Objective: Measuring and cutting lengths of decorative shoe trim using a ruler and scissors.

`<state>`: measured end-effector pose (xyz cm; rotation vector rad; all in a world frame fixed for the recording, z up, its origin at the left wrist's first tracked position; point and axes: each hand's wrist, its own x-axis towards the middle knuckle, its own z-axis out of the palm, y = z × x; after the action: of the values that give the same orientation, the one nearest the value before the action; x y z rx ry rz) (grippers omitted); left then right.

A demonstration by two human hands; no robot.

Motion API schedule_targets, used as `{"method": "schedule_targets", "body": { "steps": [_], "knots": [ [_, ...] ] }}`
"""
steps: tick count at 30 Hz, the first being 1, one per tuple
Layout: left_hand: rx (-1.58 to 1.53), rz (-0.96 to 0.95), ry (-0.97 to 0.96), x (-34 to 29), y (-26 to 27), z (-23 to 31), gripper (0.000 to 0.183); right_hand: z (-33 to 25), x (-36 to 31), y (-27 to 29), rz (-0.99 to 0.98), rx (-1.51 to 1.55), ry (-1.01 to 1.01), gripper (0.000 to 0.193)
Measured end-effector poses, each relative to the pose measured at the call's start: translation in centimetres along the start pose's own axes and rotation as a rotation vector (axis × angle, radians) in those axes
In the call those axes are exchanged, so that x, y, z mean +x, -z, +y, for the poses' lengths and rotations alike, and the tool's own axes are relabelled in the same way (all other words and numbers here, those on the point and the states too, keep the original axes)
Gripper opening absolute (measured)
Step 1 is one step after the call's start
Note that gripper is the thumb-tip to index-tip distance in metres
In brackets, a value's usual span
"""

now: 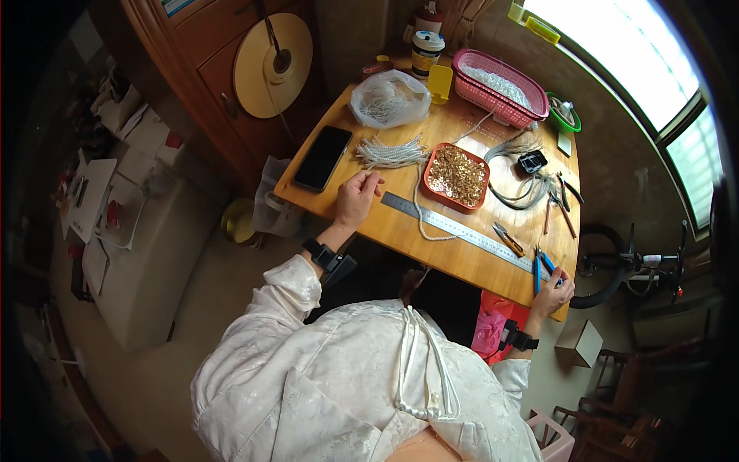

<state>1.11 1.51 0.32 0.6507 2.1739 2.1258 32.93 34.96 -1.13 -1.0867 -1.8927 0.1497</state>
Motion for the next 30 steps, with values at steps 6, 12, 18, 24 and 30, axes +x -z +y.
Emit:
{"method": "schedule_targets", "body": {
  "steps": [6,12,18,24,30],
  "knots": [
    [0.028,0.003,-0.034,-0.1,-0.1,-0.2,0.02,0.0,0.0,-0.1,0.024,-0.025,-0.013,0.032],
    [0.005,0.0,-0.043,-0.2,-0.2,-0.2,0.015,-0.1,0.0,0.0,0.023,-0.054,-0.024,0.031],
    [0.157,-0.083,0.068,-0.1,0.3,0.2,0.013,0.2,0.0,-0.3,0.043,-0.071,-0.014,0.028],
    [0.377,-0.002,-0.263,2.7,0.1,0.2,0.016,0.7,-0.1,-0.2,0.045,-0.075,-0.012,0.026],
    [0.775,-0.171,-0.592,7.9,0.1,0.8,0.033,1.1,-0.1,-0.4,0.083,-0.079,-0.002,0.026]
  ]
}}
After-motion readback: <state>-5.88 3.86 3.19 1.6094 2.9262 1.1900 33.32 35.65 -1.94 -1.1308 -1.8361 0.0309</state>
